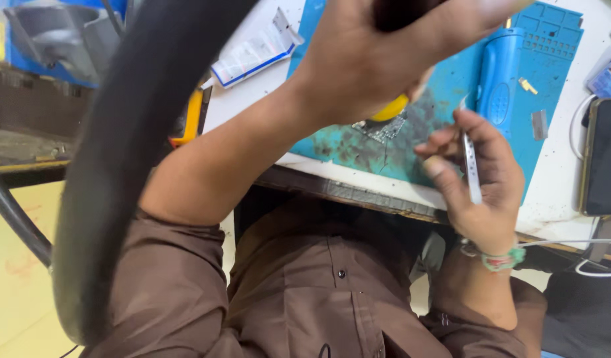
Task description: The person solders components onto a circuit board using a soldering iron and then applies heat to the board with a hot air rework station.
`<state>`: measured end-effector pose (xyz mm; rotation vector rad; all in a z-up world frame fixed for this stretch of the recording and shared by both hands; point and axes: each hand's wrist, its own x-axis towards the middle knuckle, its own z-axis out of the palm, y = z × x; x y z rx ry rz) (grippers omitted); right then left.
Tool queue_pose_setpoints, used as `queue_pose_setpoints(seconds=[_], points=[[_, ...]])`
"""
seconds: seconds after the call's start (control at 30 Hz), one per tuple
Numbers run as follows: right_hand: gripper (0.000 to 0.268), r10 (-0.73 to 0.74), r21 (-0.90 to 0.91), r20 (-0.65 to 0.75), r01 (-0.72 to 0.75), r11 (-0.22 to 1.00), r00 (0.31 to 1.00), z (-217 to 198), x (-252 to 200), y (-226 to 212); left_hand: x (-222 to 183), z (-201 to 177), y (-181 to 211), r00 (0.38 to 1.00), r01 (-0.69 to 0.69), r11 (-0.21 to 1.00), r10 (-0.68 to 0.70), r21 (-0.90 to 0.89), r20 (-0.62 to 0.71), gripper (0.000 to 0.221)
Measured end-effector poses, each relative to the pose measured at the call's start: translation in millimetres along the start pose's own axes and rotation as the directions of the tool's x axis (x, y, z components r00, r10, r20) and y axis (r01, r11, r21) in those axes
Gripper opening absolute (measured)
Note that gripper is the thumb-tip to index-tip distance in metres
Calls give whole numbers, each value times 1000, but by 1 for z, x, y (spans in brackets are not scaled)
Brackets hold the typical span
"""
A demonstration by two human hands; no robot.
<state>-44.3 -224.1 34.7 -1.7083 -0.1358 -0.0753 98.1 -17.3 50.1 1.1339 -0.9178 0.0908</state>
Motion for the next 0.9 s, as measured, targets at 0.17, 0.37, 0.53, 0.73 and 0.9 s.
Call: queue_pose_setpoints(seconds=[0.17,0.37,0.53,0.73,0.9], points=[[24,12,-258,-218,-69,964,976,-2,-7,12,-19,0,16,994,98,976,-104,-193,-21,24],[13,-72,-247,-165,30,969,984,7,-13,19,-17,-9,29,991,129,982,-133,-135,-19,35],[12,-56,-341,-152,1,940,987,9,-15,20,-23,-8,37,978,171,965,-191,-198,-87,37],[12,-2,-208,-200,-40,977,980,14,-15,28,-25,-5,44,961,226,958,-249,-179,-118,27],[13,-13,-153,-211,-20,988,977,13,-19,32,-22,3,42,974,154,967,-183,-202,-135,23]])
